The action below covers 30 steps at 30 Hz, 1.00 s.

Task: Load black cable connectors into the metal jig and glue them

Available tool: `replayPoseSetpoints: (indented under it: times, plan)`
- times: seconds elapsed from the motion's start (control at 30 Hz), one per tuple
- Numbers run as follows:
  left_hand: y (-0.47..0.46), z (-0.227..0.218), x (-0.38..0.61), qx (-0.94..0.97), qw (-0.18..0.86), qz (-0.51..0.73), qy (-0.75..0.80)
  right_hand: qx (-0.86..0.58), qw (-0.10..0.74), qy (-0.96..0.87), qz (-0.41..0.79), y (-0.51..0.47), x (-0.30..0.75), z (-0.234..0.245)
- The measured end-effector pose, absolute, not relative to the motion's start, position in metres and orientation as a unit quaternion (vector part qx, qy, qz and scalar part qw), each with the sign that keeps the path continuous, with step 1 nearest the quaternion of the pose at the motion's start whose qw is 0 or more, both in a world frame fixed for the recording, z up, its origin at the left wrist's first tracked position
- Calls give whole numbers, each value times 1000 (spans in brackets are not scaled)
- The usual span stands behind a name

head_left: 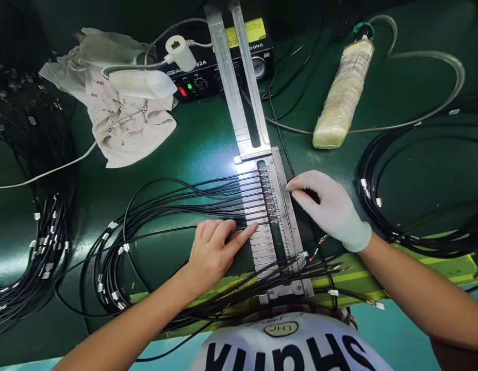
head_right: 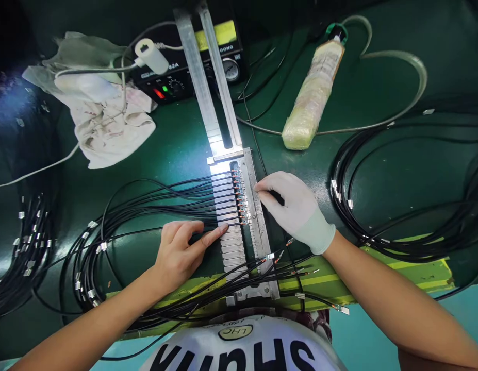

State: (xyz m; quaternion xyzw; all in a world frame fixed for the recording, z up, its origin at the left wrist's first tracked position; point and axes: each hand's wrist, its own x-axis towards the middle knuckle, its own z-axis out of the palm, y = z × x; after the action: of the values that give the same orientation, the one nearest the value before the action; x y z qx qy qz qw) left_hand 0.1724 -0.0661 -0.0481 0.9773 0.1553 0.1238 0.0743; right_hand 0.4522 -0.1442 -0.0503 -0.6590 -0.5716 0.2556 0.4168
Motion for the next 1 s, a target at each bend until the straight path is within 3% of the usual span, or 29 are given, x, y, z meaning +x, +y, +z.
replayPoseSetpoints:
  times: [0.13, 0.33, 0.57, 0.7, 0.8, 0.93, 1.0]
  plan:
    - [-74, -57, 165, 980, 95, 80, 153, -658, 418, -573, 253, -144, 452, -50]
    - [-71, -55, 175, 972, 130, 118, 156, -657, 425, -572, 246, -146, 450, -47]
    - [-78, -46, 207, 992, -29, 100, 78, -651, 431, -586, 218, -154, 447, -50]
    - [-81, -40, 205, 990, -69, 93, 76, -647, 430, -591, 219, -159, 447, -50]
    - [-92, -25, 186, 986, -5, 74, 153, -644, 432, -591, 222, -159, 449, -52]
    - [-128, 2, 144, 956, 193, -7, 219, -630, 460, -565, 269, -158, 452, -54]
    - [-151, 5, 119, 957, 188, -3, 223, -621, 490, -524, 317, -159, 447, -49]
